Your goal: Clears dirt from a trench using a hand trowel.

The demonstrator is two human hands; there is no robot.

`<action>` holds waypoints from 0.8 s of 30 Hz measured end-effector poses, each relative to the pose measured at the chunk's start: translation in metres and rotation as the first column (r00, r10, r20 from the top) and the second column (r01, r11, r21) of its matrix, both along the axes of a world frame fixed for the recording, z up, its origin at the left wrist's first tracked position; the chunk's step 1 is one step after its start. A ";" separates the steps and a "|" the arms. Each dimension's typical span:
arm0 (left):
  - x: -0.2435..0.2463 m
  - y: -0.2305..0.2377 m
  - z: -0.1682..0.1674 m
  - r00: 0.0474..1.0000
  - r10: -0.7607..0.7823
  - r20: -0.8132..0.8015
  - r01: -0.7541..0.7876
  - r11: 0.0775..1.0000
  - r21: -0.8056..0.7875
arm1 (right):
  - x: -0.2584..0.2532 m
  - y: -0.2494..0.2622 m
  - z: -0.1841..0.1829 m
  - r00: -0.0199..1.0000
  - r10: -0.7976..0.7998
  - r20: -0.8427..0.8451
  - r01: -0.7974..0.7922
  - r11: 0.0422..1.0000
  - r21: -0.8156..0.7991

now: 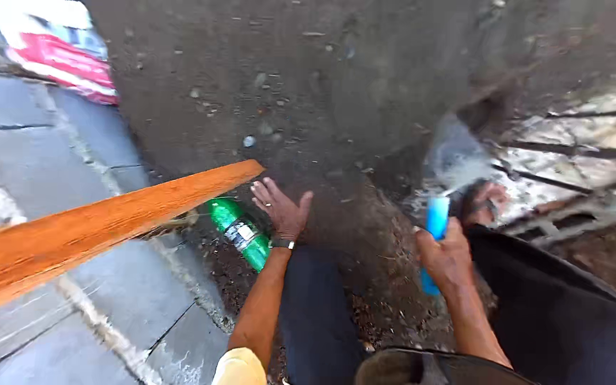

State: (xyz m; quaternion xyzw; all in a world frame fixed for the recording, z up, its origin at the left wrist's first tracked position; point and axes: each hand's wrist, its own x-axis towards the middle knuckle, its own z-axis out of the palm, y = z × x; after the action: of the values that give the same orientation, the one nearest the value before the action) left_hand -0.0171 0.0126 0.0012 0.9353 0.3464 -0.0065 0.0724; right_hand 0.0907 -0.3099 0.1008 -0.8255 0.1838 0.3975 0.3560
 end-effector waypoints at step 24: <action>0.023 0.024 -0.019 0.960 0.055 0.276 -0.073 0.996 0.055 | -0.010 -0.130 -0.286 0.978 0.006 -0.207 -0.069 0.951 -0.302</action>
State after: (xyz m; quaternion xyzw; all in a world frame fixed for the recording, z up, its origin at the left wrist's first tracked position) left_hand 0.0064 0.0362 -0.0180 0.9173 0.3633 0.1365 0.0897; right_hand 0.0807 -0.4397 -0.1850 -0.8290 0.2631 0.4533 0.1949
